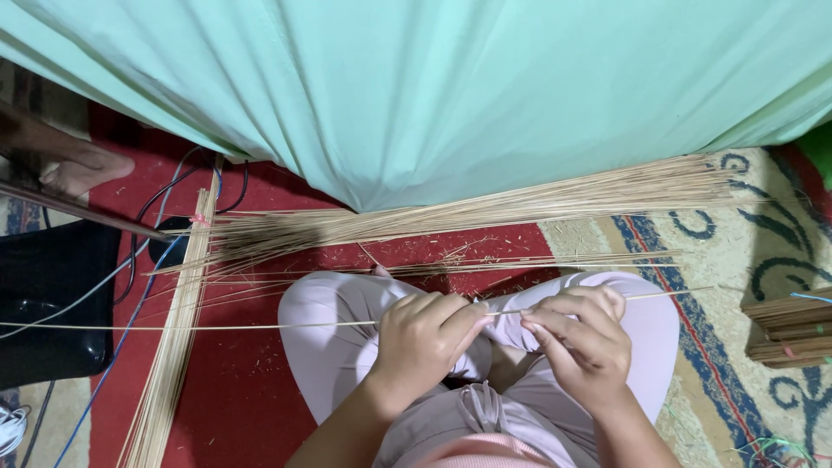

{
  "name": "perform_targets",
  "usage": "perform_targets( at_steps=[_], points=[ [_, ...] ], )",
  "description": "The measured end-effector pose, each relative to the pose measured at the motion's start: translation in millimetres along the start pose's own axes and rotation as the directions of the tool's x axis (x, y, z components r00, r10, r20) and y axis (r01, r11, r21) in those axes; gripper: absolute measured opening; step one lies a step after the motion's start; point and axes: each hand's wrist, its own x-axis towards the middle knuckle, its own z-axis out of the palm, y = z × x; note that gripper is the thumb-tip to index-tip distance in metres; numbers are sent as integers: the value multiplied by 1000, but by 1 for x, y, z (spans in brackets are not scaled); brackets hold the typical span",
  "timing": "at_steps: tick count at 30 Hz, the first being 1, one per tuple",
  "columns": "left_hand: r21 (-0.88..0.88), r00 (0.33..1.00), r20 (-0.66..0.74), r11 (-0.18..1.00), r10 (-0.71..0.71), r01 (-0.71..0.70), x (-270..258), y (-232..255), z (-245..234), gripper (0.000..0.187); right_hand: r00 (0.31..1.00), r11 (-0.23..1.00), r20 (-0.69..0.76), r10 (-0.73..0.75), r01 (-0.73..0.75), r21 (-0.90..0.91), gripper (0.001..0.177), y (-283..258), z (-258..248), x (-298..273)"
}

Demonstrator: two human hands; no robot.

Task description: Sorting and bundling thin wooden sticks on the floor

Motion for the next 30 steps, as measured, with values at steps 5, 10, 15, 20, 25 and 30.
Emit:
perform_targets(
  at_steps=[5,10,15,20,25,30],
  points=[
    [-11,1000,26,1000,-13,13,-3,-3,2,6,998,999,47,34,-34,-1,16,-3,-12,15],
    [-55,999,51,998,-6,8,-4,-2,4,7,973,951,208,-101,155,-267,33,-14,1,22],
    [-44,995,98,999,-18,22,-6,-3,3,8,994,999,112,6,-2,-36,16,-13,6,20],
    [-33,994,107,999,-35,38,-13,-12,7,7,998,988,-65,6,-16,-154,7,41,-16,11],
    [3,994,74,997,-77,77,-7,-11,-2,6,998,920,10,54,-46,-389,28,27,-43,31],
    [-16,999,46,1000,-20,20,-3,-2,1,7,923,884,349,-162,293,-365,27,-9,3,24]
  ],
)
